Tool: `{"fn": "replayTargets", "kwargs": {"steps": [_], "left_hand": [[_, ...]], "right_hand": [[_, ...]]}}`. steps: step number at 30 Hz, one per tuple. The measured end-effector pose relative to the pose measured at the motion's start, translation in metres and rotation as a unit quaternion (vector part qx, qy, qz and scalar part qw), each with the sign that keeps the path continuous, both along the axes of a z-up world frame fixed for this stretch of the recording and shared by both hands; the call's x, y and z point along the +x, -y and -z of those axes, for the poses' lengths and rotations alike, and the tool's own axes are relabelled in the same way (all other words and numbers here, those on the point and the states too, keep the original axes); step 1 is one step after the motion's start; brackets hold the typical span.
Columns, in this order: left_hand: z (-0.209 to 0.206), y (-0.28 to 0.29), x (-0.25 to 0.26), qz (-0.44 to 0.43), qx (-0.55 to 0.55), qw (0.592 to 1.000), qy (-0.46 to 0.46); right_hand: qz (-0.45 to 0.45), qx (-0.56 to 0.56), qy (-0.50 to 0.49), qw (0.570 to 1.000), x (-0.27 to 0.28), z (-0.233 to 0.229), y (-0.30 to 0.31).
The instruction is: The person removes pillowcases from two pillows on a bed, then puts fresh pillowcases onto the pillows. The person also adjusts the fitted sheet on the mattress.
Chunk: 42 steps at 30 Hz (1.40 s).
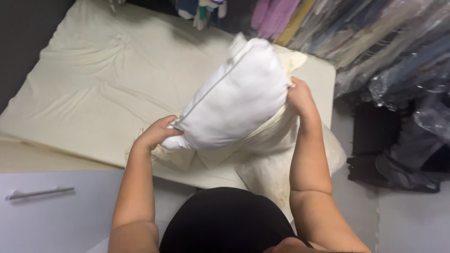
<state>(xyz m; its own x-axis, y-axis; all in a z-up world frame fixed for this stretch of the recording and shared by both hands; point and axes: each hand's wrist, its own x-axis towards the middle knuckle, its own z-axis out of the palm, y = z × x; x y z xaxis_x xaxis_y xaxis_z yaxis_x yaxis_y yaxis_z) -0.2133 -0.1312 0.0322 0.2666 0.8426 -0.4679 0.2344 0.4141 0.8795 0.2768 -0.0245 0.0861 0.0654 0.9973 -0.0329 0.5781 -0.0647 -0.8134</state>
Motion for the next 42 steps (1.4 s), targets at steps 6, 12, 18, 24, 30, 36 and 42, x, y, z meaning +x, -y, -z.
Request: {"fn": "replayTargets", "kwargs": {"steps": [6,12,18,24,30,36,42], "left_hand": [[-0.058,-0.007,0.059,-0.151,0.420,0.850,-0.279],[-0.022,-0.019,0.168,0.129,0.432,0.770,-0.451],[0.063,-0.027,0.176,0.197,0.379,0.812,-0.396],[0.073,-0.027,0.166,0.143,0.426,0.840,-0.303],[0.049,-0.020,0.158,0.168,0.381,0.861,-0.292],[0.032,-0.017,0.163,0.211,0.364,0.864,-0.278],[0.039,-0.002,0.119,0.141,0.347,0.890,-0.261]], "right_hand": [[0.010,-0.019,0.202,0.979,-0.053,0.069,0.011],[0.003,-0.088,0.104,0.991,-0.097,0.143,0.053],[0.008,-0.068,0.207,0.976,-0.156,0.094,0.080],[-0.116,-0.101,0.265,0.952,-0.160,0.066,0.071],[-0.132,-0.034,0.273,0.952,-0.133,0.127,0.066],[0.061,0.019,0.307,0.949,-0.061,0.177,0.029],[0.161,-0.009,0.298,0.941,0.021,0.180,0.058]]}}
